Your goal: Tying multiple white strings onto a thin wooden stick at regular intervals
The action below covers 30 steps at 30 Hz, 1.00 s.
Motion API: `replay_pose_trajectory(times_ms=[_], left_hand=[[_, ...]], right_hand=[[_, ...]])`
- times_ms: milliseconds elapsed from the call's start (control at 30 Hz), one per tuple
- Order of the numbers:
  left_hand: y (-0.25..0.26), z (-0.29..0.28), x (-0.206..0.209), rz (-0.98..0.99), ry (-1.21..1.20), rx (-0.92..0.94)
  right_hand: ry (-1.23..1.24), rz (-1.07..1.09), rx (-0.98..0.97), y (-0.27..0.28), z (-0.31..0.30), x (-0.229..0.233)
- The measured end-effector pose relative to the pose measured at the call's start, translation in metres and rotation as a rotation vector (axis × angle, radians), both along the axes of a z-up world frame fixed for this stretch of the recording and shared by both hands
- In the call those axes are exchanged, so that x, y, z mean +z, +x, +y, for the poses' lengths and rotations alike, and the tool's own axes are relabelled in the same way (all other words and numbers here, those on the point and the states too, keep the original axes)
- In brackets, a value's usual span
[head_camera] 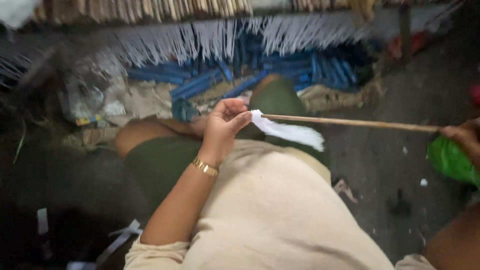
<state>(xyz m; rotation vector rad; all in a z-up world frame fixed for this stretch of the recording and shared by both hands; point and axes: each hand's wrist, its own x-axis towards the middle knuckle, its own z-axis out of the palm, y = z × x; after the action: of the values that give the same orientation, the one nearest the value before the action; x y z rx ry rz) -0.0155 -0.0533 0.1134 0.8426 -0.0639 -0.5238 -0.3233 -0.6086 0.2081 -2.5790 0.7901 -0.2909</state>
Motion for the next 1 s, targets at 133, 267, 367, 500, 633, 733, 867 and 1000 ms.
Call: replay_pose_trajectory(times_ms=[133,267,367,500,633,733,867,1000], left_hand=[[0.003,-0.011,0.050,-0.074,-0.167,0.098],[0.003,-0.025,0.073,-0.051,-0.070,0.159],[0.011,0.018,0.110,-0.177,0.070,0.318],[0.018,0.065,0.134,-0.292,-0.018,0.601],[-0.017,0.043,0.141,-0.689,0.138,0.401],[-0.022,0.059,0.147,-0.766,0.254,0.281],[0.010,0.128,0.136,-0.501,0.291,0.800],[0.013,0.128,0.156,-0.129,0.097,0.806]], right_hand=[[-0.066,-0.053,0.153,0.044,0.112,0.055],[-0.133,-0.002,0.286,0.109,0.224,0.092],[-0.130,0.004,0.343,0.137,0.240,0.093],[0.093,0.168,0.460,0.172,0.277,0.124],[0.127,-0.060,0.739,0.216,0.366,0.139],[0.033,-0.231,0.925,0.232,0.419,0.161],[-0.147,-0.145,0.939,0.244,0.414,0.172],[-0.079,-0.089,0.916,0.252,0.428,0.184]])
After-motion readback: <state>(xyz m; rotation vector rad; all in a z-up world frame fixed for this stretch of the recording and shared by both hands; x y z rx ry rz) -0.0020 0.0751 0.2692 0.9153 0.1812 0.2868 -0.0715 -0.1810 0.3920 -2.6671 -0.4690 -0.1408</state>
